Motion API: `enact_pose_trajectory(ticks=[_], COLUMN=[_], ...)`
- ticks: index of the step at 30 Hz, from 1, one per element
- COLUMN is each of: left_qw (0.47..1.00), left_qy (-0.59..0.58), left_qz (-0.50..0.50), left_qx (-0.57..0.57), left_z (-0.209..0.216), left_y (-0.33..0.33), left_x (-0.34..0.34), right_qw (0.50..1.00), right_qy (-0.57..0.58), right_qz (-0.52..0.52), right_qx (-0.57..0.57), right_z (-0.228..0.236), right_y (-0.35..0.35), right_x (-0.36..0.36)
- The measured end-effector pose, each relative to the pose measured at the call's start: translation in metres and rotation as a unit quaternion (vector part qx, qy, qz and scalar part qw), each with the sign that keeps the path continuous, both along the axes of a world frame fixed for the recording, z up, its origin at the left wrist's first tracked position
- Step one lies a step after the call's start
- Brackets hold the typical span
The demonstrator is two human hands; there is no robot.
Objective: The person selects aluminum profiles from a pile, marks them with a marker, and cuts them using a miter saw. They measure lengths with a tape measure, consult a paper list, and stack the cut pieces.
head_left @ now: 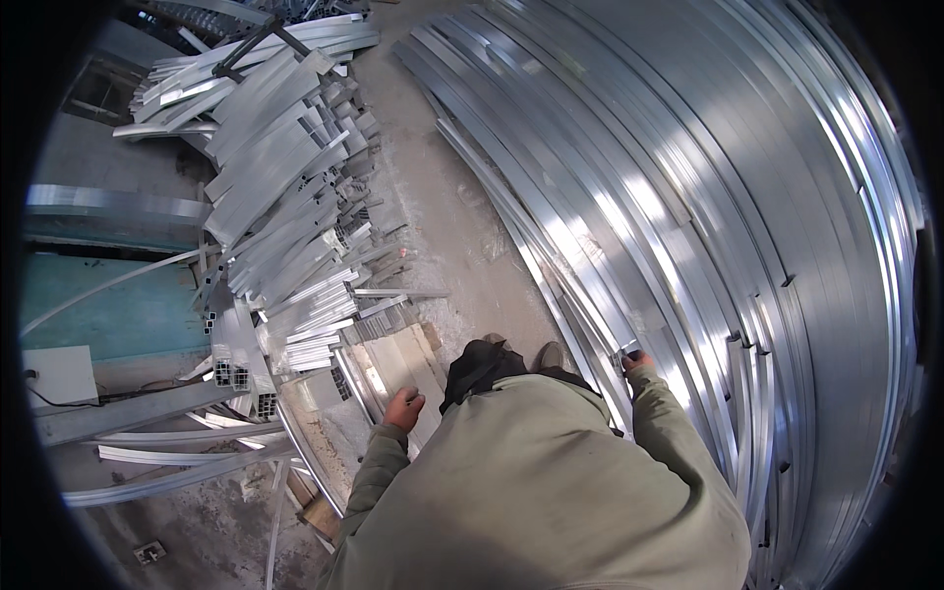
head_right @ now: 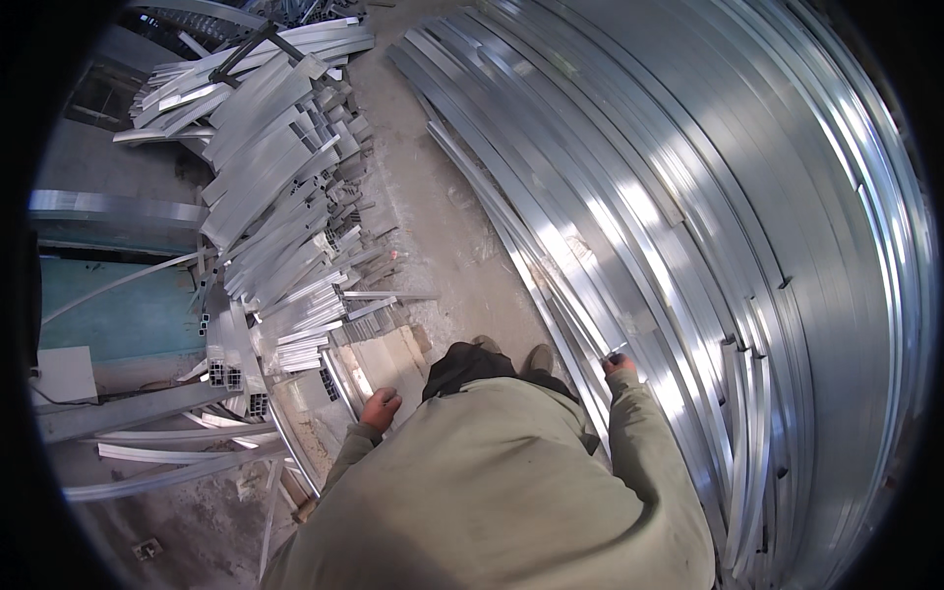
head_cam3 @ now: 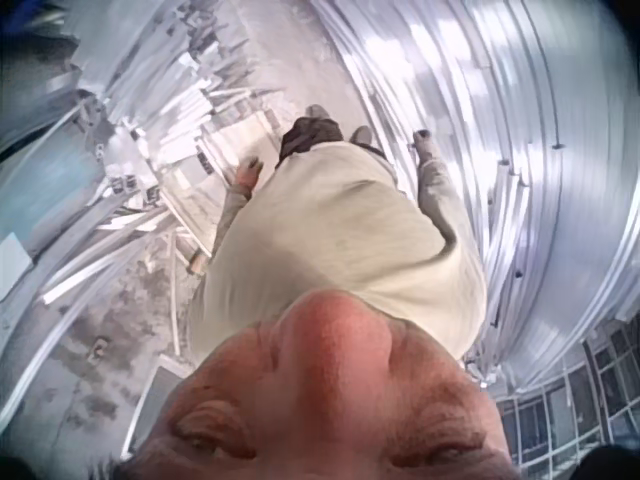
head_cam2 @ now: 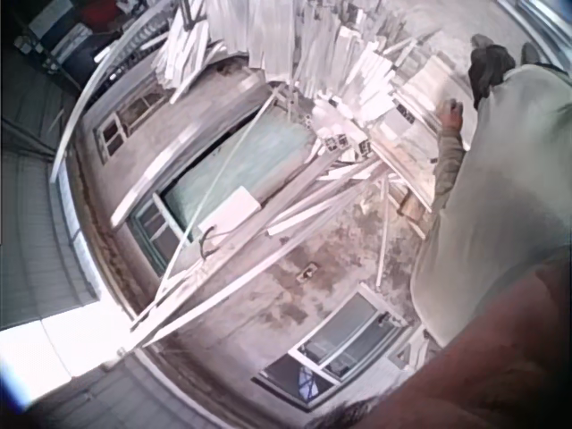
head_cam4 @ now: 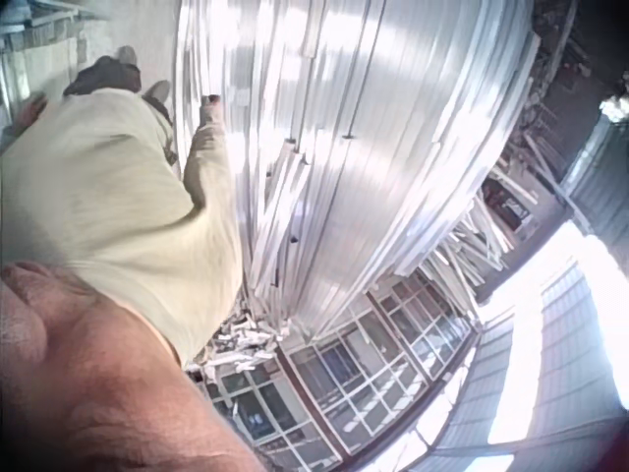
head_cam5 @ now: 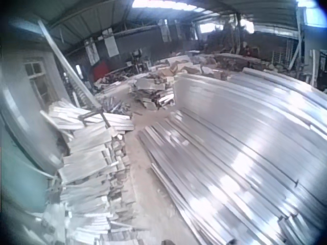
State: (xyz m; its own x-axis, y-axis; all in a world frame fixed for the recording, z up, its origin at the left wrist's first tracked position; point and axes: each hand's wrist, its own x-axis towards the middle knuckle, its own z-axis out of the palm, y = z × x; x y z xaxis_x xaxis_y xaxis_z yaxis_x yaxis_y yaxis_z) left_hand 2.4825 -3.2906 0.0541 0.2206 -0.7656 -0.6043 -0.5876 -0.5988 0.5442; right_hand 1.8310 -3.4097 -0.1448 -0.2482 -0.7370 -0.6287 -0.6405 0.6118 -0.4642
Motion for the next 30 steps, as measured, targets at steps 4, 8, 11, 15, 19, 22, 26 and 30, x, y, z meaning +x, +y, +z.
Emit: enact_pose_trajectory(ticks=[4,8,11,15,19,22,26,30], left_qw=[0.997,0.990,0.991,0.994,0.982,0.976,0.973,0.988], left_qy=[-0.012,-0.008,0.006,-0.003,0.037,0.013,0.051,0.012], left_qz=[0.066,0.100,0.053,0.075,0.180,0.184,0.189,0.148], left_qx=[0.037,0.101,0.125,0.076,-0.032,-0.114,-0.121,-0.044], left_z=[-0.029,-0.064,-0.089,-0.083,-0.062,-0.071,-0.090,-0.119], left_y=[-0.018,-0.068,-0.108,-0.238,-0.411,-0.516,-0.642,-0.733], left_x=[0.035,0.092,0.165,0.240,0.315,0.359,0.402,0.455], right_qw=[0.997,0.996,0.999,0.988,0.993,0.991,0.993,0.992], right_qy=[-0.065,-0.040,-0.026,-0.036,-0.055,-0.041,-0.038,-0.043], right_qz=[0.026,0.051,0.037,0.141,0.075,0.074,0.036,-0.028], right_qx=[-0.037,-0.064,-0.020,0.052,0.073,0.105,0.107,0.117], right_z=[0.020,0.046,0.052,0.076,0.080,0.089,0.090,0.066], right_y=[-0.194,-0.319,-0.360,-0.422,-0.490,-0.560,-0.685,-0.820], right_x=[0.073,0.158,0.208,0.270,0.310,0.342,0.397,0.450])
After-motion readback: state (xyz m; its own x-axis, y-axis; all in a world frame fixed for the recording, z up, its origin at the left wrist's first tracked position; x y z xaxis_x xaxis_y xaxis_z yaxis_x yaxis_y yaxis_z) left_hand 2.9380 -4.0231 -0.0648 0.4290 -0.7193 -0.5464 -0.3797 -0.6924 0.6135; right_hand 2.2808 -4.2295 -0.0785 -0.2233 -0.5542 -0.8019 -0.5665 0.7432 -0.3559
